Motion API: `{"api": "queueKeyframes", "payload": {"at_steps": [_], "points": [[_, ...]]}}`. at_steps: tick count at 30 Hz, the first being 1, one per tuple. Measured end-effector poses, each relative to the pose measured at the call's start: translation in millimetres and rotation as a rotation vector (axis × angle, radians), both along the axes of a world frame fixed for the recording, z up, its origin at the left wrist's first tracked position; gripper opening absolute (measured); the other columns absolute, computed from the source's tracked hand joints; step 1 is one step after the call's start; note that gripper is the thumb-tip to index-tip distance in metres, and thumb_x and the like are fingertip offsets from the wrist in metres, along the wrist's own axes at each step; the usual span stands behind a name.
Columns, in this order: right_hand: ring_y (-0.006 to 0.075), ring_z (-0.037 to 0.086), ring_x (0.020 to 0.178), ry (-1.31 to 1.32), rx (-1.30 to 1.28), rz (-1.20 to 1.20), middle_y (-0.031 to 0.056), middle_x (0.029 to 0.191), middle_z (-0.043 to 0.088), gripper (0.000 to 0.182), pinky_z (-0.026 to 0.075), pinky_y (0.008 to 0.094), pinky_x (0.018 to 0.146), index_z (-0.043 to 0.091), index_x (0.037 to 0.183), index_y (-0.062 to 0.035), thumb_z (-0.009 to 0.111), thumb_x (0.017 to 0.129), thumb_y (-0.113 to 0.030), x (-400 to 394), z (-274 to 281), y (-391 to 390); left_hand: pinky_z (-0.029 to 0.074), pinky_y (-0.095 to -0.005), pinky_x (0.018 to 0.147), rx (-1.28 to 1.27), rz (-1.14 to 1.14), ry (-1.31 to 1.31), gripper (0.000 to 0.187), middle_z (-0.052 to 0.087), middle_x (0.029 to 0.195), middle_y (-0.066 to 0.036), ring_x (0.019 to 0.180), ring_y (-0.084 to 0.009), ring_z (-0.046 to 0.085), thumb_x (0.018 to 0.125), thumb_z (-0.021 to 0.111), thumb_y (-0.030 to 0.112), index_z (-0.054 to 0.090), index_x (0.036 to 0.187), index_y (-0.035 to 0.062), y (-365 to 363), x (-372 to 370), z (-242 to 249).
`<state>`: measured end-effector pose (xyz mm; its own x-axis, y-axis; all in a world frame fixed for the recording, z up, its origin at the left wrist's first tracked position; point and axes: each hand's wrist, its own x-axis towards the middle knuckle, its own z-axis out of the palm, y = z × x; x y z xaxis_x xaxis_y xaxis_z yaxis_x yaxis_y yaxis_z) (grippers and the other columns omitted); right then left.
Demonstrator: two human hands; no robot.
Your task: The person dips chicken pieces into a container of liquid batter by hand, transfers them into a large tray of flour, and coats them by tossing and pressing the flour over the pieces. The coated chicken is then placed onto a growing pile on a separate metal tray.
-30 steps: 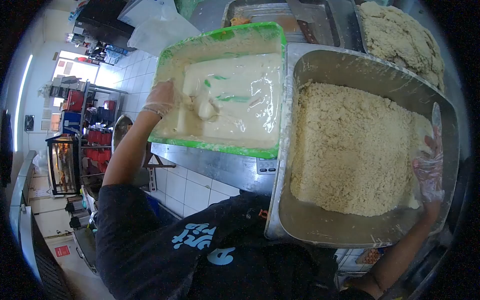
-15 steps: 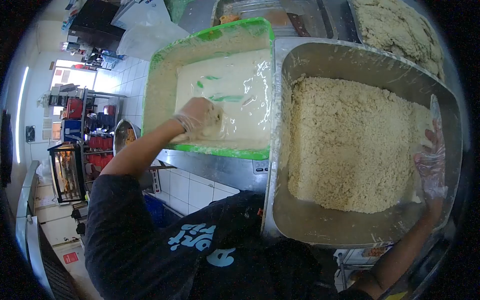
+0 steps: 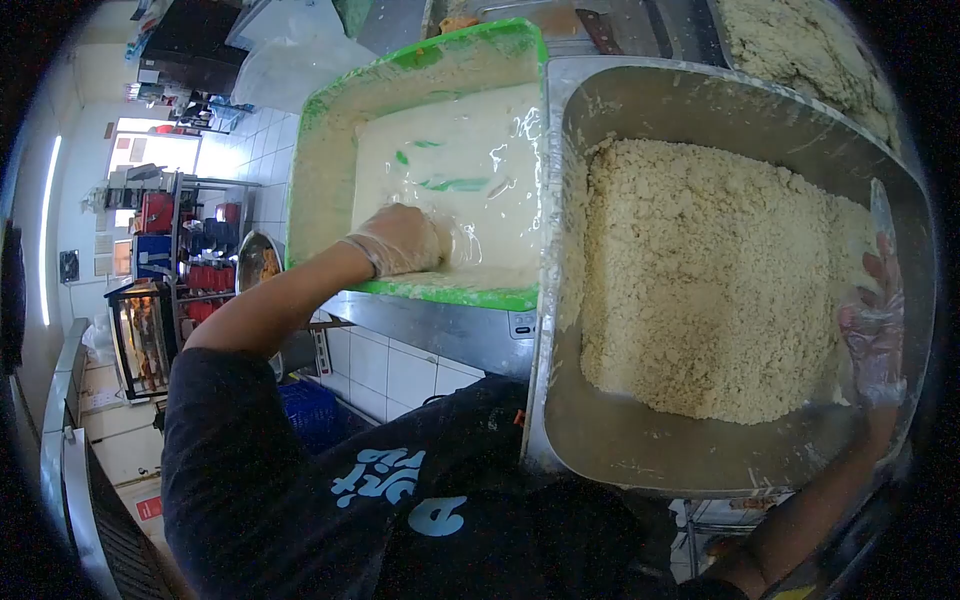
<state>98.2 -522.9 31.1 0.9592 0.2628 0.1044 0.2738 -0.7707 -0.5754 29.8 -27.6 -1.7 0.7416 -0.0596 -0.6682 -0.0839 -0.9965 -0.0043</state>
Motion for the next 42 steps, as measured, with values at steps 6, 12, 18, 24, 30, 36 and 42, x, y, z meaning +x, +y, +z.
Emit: {"api": "queueKeyframes", "payload": {"at_steps": [6, 12, 18, 24, 30, 36, 42], "points": [[0.0235, 0.035, 0.111, 0.239, 0.098, -0.108, 0.0065, 0.127, 0.031, 0.079, 0.035, 0.0376, 0.086, 0.028, 0.126, -0.0132, 0.062, 0.064, -0.047, -3, 3, 1, 0.045, -0.0367, 0.065, 0.039, -0.137, -0.020, 0.024, 0.057, 0.073, -0.022, 0.073, -0.0324, 0.057, 0.065, 0.049, 0.020, 0.060, 0.071, -0.0002, -39, 23, 4], [0.0227, 0.036, 0.111, 0.121, 0.032, -0.077, 0.0054, 0.127, 0.032, 0.079, 0.035, 0.0364, 0.086, 0.028, 0.125, -0.0119, 0.063, 0.063, -0.045, -10, 10, 1, 0.045, -0.0377, 0.065, 0.099, -0.208, 0.070, 0.019, 0.057, 0.072, -0.022, 0.072, -0.0326, 0.057, 0.061, 0.053, 0.015, 0.060, 0.068, -0.0012, -32, 27, 3], [0.0221, 0.036, 0.111, 0.186, 0.033, -0.070, 0.0047, 0.127, 0.033, 0.076, 0.035, 0.0360, 0.086, 0.029, 0.125, -0.0112, 0.063, 0.065, -0.043, -3, 1, -2, 0.045, -0.0372, 0.064, 0.176, -0.158, 0.031, 0.021, 0.057, 0.071, -0.021, 0.071, -0.0328, 0.057, 0.060, 0.055, 0.016, 0.059, 0.069, -0.0024, -9, 13, -13], [0.0211, 0.036, 0.112, 0.043, 0.006, -0.004, 0.0047, 0.126, 0.034, 0.070, 0.035, 0.0360, 0.088, 0.030, 0.124, -0.0105, 0.062, 0.068, -0.038, -3, 1, -2, 0.046, -0.0338, 0.065, 0.152, -0.081, 0.119, 0.018, 0.057, 0.077, -0.022, 0.075, -0.0303, 0.058, 0.058, 0.059, 0.010, 0.061, 0.071, -0.0024, -14, 24, -8], [0.0211, 0.036, 0.112, 0.084, 0.018, -0.038, 0.0047, 0.126, 0.034, 0.070, 0.034, 0.0361, 0.089, 0.030, 0.124, -0.0105, 0.062, 0.068, -0.037, -15, 12, -5, 0.045, -0.0382, 0.063, 0.118, 0.020, 0.071, 0.033, 0.057, 0.069, -0.022, 0.068, -0.0326, 0.057, 0.065, 0.048, 0.027, 0.059, 0.065, -0.0041, -18, 10, 33], [0.0210, 0.035, 0.112, 0.113, 0.031, -0.060, 0.0047, 0.126, 0.034, 0.069, 0.033, 0.0362, 0.089, 0.030, 0.124, -0.0104, 0.062, 0.068, -0.036, -23, 14, -7, 0.044, -0.0379, 0.063, 0.174, -0.149, 0.036, 0.031, 0.057, 0.069, -0.020, 0.070, -0.0316, 0.057, 0.069, 0.046, 0.028, 0.059, 0.066, -0.0006, -3, 8, -5], [0.0210, 0.035, 0.113, 0.190, 0.037, -0.072, 0.0047, 0.125, 0.034, 0.068, 0.033, 0.0364, 0.090, 0.030, 0.123, -0.0104, 0.062, 0.068, -0.035, -7, 11, 4, 0.043, -0.0370, 0.060, -0.291, -0.196, -0.047, 0.028, 0.057, 0.067, -0.018, 0.063, -0.0300, 0.055, 0.072, 0.048, 0.027, 0.059, 0.069, 0.0010, -1, 23, 19]]}}
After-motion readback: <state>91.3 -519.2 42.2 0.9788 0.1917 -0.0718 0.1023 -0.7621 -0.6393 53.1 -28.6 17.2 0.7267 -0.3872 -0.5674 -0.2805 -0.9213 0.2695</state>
